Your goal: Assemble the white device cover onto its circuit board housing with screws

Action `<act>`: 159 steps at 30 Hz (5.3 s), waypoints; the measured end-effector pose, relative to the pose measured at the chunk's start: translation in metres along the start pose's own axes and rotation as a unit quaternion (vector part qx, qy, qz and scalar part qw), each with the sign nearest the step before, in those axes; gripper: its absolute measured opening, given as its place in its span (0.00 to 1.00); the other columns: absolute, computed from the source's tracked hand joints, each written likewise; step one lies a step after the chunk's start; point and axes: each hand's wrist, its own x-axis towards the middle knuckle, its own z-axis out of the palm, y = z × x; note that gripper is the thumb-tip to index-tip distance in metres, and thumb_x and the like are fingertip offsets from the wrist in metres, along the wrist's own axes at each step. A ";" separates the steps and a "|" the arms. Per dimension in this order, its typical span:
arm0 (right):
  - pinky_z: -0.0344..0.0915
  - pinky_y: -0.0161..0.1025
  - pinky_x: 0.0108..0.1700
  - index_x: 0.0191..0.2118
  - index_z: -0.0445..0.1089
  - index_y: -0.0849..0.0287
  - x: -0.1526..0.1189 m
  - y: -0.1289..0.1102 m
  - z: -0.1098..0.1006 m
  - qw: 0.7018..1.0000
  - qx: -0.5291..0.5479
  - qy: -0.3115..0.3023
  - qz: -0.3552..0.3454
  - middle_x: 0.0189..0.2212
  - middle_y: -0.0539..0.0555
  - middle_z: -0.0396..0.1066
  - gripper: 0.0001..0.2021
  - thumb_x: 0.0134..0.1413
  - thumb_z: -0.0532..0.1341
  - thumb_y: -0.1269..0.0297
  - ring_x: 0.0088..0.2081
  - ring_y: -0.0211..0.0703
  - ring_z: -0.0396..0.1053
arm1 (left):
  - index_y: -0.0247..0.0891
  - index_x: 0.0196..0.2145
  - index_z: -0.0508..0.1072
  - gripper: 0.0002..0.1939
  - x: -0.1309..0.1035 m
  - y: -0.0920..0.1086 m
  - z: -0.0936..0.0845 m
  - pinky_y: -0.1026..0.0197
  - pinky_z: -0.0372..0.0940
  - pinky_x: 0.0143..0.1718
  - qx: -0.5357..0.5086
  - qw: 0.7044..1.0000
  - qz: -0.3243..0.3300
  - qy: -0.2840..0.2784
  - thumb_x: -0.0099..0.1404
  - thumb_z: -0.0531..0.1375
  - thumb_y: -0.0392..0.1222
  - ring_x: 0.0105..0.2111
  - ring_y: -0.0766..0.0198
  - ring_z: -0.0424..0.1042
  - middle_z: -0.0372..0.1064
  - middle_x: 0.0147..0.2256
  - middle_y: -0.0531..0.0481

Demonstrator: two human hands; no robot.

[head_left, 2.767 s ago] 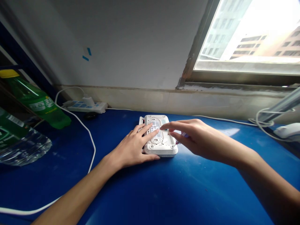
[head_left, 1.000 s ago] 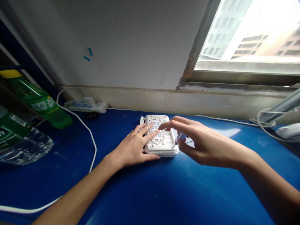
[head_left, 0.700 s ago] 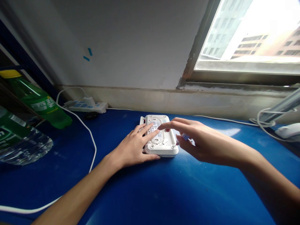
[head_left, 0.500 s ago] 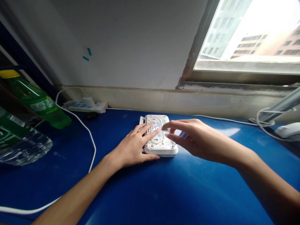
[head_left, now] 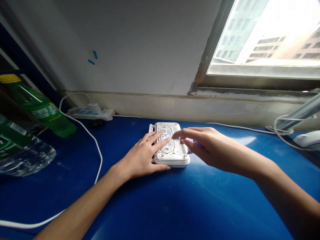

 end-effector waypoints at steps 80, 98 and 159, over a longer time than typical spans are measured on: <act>0.64 0.34 0.32 0.59 0.67 0.52 0.000 -0.008 -0.002 1.000 0.014 0.008 -0.004 0.46 0.56 0.76 0.20 0.62 0.61 0.70 0.34 0.41 0.74 | 0.56 0.74 0.53 0.48 0.000 0.001 -0.001 0.37 0.55 0.69 -0.006 1.000 0.002 0.002 0.63 0.63 0.71 0.73 0.40 0.43 0.40 0.76 0.50; 0.60 0.36 0.32 0.50 0.74 0.54 0.003 -0.006 -0.003 0.999 0.012 -0.015 0.034 0.34 0.52 0.77 0.11 0.73 0.54 0.63 0.30 0.40 0.70 | 0.54 0.74 0.54 0.48 0.001 0.000 -0.001 0.39 0.55 0.69 0.003 1.000 0.002 0.001 0.63 0.63 0.70 0.73 0.43 0.44 0.42 0.75 0.49; 0.57 0.34 0.28 0.51 0.77 0.52 0.005 -0.001 0.002 1.000 0.020 0.006 0.019 0.29 0.51 0.77 0.11 0.73 0.58 0.59 0.25 0.36 0.68 | 0.55 0.73 0.54 0.47 0.001 0.000 0.000 0.36 0.55 0.69 0.004 1.000 -0.003 0.000 0.64 0.62 0.71 0.73 0.40 0.44 0.40 0.76 0.50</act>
